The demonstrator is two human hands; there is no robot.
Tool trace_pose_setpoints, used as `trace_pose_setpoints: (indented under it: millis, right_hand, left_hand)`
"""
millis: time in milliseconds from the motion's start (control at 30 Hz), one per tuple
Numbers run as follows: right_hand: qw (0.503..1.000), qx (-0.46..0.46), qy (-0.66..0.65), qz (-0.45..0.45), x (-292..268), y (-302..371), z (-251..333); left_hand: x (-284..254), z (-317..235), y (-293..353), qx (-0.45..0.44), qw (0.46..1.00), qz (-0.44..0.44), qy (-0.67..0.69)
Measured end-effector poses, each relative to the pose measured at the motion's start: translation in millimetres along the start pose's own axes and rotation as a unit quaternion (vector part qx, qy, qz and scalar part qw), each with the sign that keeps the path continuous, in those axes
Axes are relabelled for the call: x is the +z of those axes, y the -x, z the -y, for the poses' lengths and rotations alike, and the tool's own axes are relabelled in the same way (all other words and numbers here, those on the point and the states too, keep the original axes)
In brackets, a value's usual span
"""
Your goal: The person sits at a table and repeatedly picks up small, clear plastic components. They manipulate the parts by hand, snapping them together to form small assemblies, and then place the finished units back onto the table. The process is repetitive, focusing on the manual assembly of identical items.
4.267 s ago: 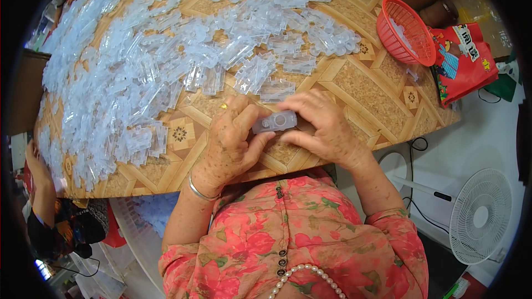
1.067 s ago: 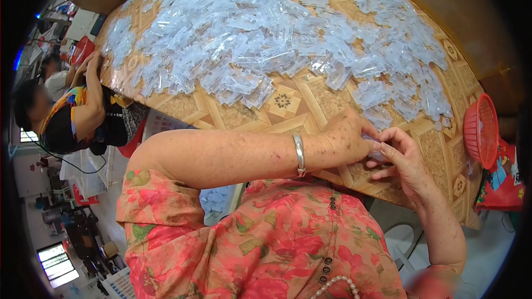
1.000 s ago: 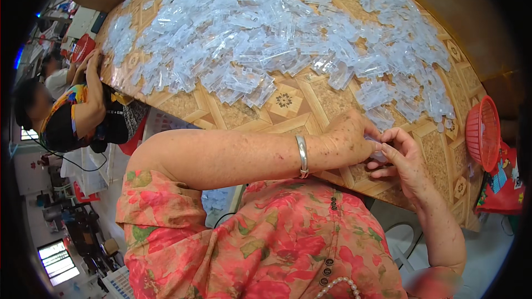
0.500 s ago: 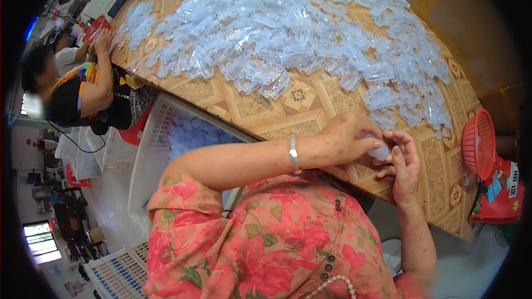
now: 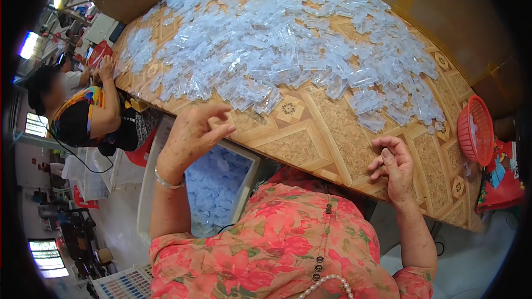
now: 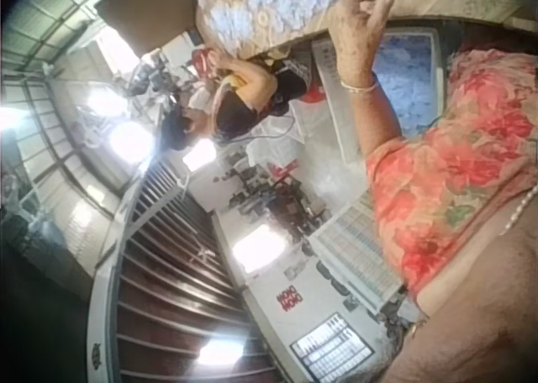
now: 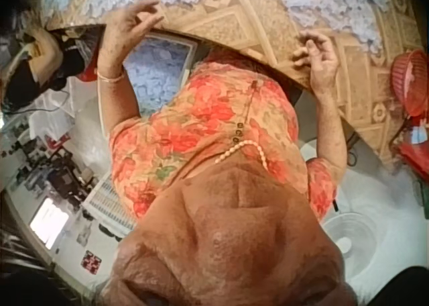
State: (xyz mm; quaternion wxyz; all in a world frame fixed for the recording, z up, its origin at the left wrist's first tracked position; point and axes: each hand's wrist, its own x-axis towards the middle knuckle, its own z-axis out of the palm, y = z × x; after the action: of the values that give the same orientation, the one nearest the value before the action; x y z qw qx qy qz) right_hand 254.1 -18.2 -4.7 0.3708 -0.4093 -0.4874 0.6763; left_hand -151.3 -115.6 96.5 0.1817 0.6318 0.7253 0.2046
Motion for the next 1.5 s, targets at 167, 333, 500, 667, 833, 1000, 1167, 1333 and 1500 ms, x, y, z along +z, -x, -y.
trace_pose_setpoints:
  millis: [167,333,500,667,833,1000,1167,1333,1500]
  right_hand:
    - [1.000,-0.005,0.000,-0.022,-3,2,-6]
    - [0.999,-0.007,-0.007,-0.032,-2,3,-7]
    - [1.000,0.007,-0.001,-0.030,-1,2,-6]
    - [0.999,0.013,-0.024,-0.039,-1,6,-6]
    - [0.999,0.015,-0.023,-0.035,0,4,-5]
    - [0.999,0.010,-0.029,-0.031,1,4,-5]
    - [0.999,0.003,-0.033,-0.035,0,4,-8]
    - [1.000,0.004,0.004,-0.031,0,0,-7]
    - [0.997,-0.023,-0.025,-0.069,10,-2,-2]
  left_hand:
    - [26,-8,-86,0.132,0.989,-0.068,-0.010]
    - [46,-18,-203,0.173,0.969,-0.149,-0.095]
    - [71,1,-311,0.112,0.963,-0.159,-0.185]
    - [84,7,-358,0.075,0.956,-0.121,-0.255]
    - [83,16,-369,0.045,0.960,-0.113,-0.252]
    - [71,1,-347,0.023,0.963,-0.187,-0.193]
    - [68,-45,-275,0.043,0.932,0.024,0.359]
    - [105,-93,-182,0.079,0.841,0.194,0.500]
    - [146,-123,-119,0.064,0.791,0.301,0.529]
